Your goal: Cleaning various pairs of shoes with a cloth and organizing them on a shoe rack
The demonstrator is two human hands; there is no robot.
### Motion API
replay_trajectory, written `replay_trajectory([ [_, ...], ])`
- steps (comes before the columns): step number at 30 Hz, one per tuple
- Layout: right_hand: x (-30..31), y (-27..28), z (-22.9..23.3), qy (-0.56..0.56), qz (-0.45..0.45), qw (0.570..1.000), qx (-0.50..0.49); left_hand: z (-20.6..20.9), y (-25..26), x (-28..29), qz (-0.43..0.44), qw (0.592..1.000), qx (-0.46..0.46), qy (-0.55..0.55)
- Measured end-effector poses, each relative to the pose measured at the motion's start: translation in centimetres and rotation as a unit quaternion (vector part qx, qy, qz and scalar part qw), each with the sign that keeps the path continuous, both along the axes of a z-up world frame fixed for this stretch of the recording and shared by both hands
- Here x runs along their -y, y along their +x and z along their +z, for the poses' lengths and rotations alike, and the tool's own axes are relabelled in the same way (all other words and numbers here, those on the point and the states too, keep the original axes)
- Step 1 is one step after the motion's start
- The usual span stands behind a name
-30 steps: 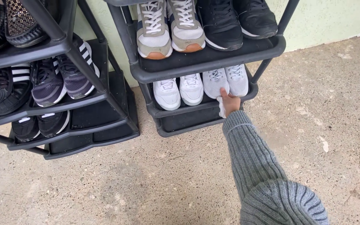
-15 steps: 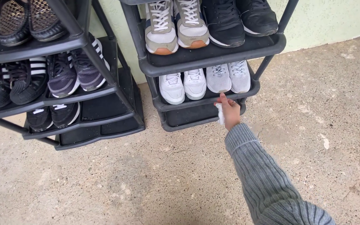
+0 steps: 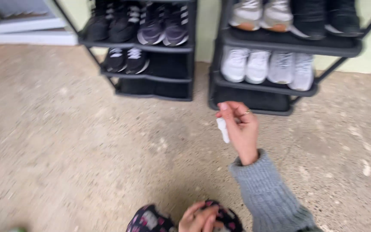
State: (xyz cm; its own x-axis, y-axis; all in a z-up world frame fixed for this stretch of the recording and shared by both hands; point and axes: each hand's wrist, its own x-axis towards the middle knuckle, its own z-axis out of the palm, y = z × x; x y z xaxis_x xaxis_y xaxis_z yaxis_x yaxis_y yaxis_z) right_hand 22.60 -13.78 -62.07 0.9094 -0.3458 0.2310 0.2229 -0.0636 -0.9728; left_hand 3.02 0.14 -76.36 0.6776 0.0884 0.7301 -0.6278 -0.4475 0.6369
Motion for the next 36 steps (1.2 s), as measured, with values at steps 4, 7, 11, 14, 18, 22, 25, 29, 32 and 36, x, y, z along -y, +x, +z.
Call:
replay_trajectory([
  [4,-4.8,-4.8,3.0,-0.058,0.087,0.994,0.038,6.1,-0.9,-7.1,0.003,0.991,-0.134,-0.005],
  [7,-8.0,-8.3,4.0,-0.122,0.147,0.98,0.057,5.9,-2.0,-12.0,0.067,0.988,-0.134,0.025],
  [11,-10.8,-10.5,4.5,-0.201,0.214,0.951,0.1,5.7,-4.2,-16.8,0.14,0.984,-0.109,0.026],
  [14,-13.4,-11.6,4.8,-0.218,0.257,0.936,0.098,4.7,-6.9,-19.4,0.189,0.975,-0.112,0.027],
  [18,-16.7,-12.9,5.2,-0.248,0.313,0.909,0.122,2.7,-9.9,-22.1,0.241,0.962,-0.129,0.029],
  [22,-19.1,-14.1,4.6,-0.262,0.362,0.885,0.132,-1.4,-11.8,-27.0,0.312,0.938,-0.131,0.072],
  [25,-19.4,-14.7,3.2,-0.254,0.379,0.885,0.092,-8.3,-13.4,-32.2,0.362,0.906,-0.204,0.074],
  [29,-18.6,-15.0,1.5,-0.268,0.385,0.882,0.055,-17.5,-16.0,-40.1,0.474,0.826,-0.274,0.136],
  [32,-17.2,-14.8,-0.4,-0.271,0.369,0.889,-0.001,-22.0,-17.3,-43.6,0.478,0.773,-0.399,0.124],
  [36,-15.0,-12.8,-2.7,-0.358,0.355,0.86,-0.083,-26.6,-17.9,-44.9,0.339,0.665,-0.658,0.103],
])
